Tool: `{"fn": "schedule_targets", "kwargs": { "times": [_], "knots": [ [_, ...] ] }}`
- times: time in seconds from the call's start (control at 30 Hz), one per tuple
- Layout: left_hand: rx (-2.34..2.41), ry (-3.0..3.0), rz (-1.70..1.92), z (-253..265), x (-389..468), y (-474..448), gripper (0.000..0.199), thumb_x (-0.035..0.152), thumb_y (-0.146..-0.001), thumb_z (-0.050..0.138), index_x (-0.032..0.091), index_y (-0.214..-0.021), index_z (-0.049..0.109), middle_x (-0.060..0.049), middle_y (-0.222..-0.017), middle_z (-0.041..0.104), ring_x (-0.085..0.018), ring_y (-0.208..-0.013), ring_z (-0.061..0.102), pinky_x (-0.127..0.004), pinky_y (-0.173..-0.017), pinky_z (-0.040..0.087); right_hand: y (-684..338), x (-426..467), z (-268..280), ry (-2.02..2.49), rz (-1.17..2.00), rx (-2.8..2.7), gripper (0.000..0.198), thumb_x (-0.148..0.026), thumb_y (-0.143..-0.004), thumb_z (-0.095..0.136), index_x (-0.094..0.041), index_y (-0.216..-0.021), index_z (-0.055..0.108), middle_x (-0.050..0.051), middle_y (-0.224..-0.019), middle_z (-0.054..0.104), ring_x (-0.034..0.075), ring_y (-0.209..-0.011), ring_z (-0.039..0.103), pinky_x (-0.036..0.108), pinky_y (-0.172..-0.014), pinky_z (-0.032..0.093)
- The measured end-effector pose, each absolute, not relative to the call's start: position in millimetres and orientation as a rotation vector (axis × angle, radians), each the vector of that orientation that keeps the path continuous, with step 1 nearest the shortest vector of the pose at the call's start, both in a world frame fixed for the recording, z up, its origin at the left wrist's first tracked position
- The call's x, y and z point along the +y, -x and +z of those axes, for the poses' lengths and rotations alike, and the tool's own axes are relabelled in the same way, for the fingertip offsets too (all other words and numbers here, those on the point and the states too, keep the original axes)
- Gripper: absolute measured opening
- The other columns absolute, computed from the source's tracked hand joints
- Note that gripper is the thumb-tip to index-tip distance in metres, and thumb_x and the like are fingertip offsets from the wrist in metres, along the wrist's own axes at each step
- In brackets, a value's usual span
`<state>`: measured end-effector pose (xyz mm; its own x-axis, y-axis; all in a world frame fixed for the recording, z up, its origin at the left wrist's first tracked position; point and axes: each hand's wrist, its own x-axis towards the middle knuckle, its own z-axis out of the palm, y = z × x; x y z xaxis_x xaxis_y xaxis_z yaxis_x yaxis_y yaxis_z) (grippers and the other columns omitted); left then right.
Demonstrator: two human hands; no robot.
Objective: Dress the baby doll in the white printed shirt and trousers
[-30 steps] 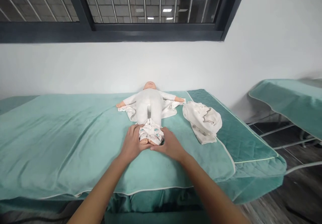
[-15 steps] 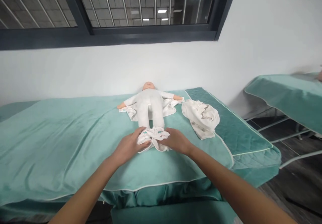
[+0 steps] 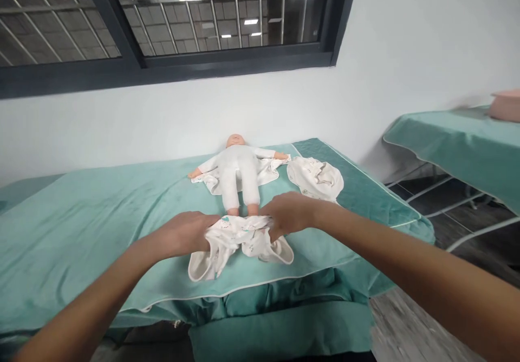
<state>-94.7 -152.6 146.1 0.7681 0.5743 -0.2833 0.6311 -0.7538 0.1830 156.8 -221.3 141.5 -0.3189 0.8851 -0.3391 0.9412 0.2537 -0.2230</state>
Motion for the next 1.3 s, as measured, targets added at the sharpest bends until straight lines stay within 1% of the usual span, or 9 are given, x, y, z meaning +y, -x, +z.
{"fn": "schedule_targets", "kwargs": {
  "times": [0.1, 0.27, 0.43, 0.63, 0.77, 0.87, 1.03, 1.13, 1.3],
  "knots": [
    [0.916, -2.749, -0.518, 181, -157, 93, 0.034, 0.044, -0.065, 0.068, 0.028, -0.095, 0.062, 0.0, -0.075, 0.066, -0.022, -0.066, 0.06, -0.027, -0.057, 0.034, -152, -222, 175, -1.642, -0.317, 2.316, 0.037, -0.052, -0.068, 0.07, -0.023, -0.09, 0.06, 0.003, -0.08, 0.062, 0.023, -0.073, 0.057, 0.029, -0.06, 0.028],
    [0.977, -2.755, -0.51, 233, -162, 91, 0.04, 0.05, -0.066, 0.068, 0.026, -0.098, 0.062, -0.003, -0.082, 0.067, -0.022, -0.071, 0.06, -0.028, -0.059, 0.035, -147, -225, 227, -1.737, -0.254, 2.357, 0.04, -0.057, -0.07, 0.07, -0.023, -0.086, 0.06, 0.003, -0.078, 0.062, 0.021, -0.071, 0.056, 0.029, -0.059, 0.028],
    [1.189, -2.837, -0.024, 250, -168, 84, 0.023, 0.046, -0.076, 0.058, 0.024, -0.072, 0.064, -0.003, -0.068, 0.063, -0.02, -0.06, 0.054, -0.03, -0.058, 0.034, -136, -234, 251, -1.996, -0.23, 2.636, 0.04, -0.061, -0.076, 0.067, -0.022, -0.076, 0.062, 0.002, -0.066, 0.056, 0.018, -0.065, 0.05, 0.029, -0.06, 0.025],
    [0.962, -2.563, 0.486, 264, -178, 78, 0.02, 0.041, -0.071, 0.063, 0.022, -0.075, 0.062, 0.001, -0.068, 0.062, -0.014, -0.06, 0.053, -0.023, -0.052, 0.036, -130, -243, 276, -2.134, -0.583, 3.003, 0.027, -0.033, -0.07, 0.079, -0.018, -0.065, 0.057, -0.004, -0.06, 0.048, 0.011, -0.061, 0.044, 0.025, -0.057, 0.024],
    [0.982, -2.405, 0.631, 275, -179, 84, 0.022, 0.04, -0.068, 0.069, 0.02, -0.074, 0.063, 0.001, -0.066, 0.06, -0.013, -0.06, 0.053, -0.021, -0.051, 0.037, -140, -250, 291, -2.194, -0.783, 3.013, 0.033, -0.031, -0.067, 0.084, -0.017, -0.061, 0.055, -0.005, -0.06, 0.045, 0.009, -0.061, 0.045, 0.024, -0.055, 0.026],
    [1.004, -2.405, 0.571, 279, -178, 92, 0.023, 0.042, -0.068, 0.071, 0.02, -0.072, 0.065, 0.002, -0.066, 0.06, -0.013, -0.06, 0.053, -0.021, -0.051, 0.037, -151, -254, 295, -2.179, -0.805, 2.984, 0.034, -0.036, -0.066, 0.085, -0.017, -0.062, 0.057, -0.004, -0.064, 0.051, 0.01, -0.064, 0.05, 0.023, -0.056, 0.031],
    [0.927, -2.484, 0.154, 287, -174, 107, 0.028, 0.05, -0.066, 0.073, 0.023, -0.073, 0.07, 0.001, -0.072, 0.064, -0.015, -0.062, 0.055, -0.022, -0.052, 0.036, -167, -256, 289, -2.108, -0.805, 2.976, 0.034, -0.043, -0.063, 0.085, -0.017, -0.063, 0.063, -0.002, -0.084, 0.062, 0.014, -0.077, 0.058, 0.027, -0.068, 0.043],
    [0.941, -2.547, 0.14, 289, -171, 114, 0.033, 0.055, -0.073, 0.066, 0.022, -0.067, 0.065, 0.0, -0.068, 0.061, -0.015, -0.06, 0.051, -0.023, -0.052, 0.034, -178, -256, 282, -2.095, -0.668, 2.855, 0.041, -0.053, -0.068, 0.079, -0.018, -0.059, 0.06, -0.004, -0.071, 0.056, 0.011, -0.065, 0.052, 0.026, -0.062, 0.04],
    [1.057, -2.568, 0.623, 287, -174, 110, 0.039, 0.054, -0.08, 0.059, 0.02, -0.063, 0.055, 0.001, -0.061, 0.051, -0.012, -0.057, 0.046, -0.022, -0.051, 0.032, -181, -255, 277, -2.301, -0.657, 2.875, 0.052, -0.059, -0.075, 0.073, -0.018, -0.053, 0.051, -0.004, -0.054, 0.038, 0.007, -0.051, 0.034, 0.025, -0.05, 0.025]
  ]
}}
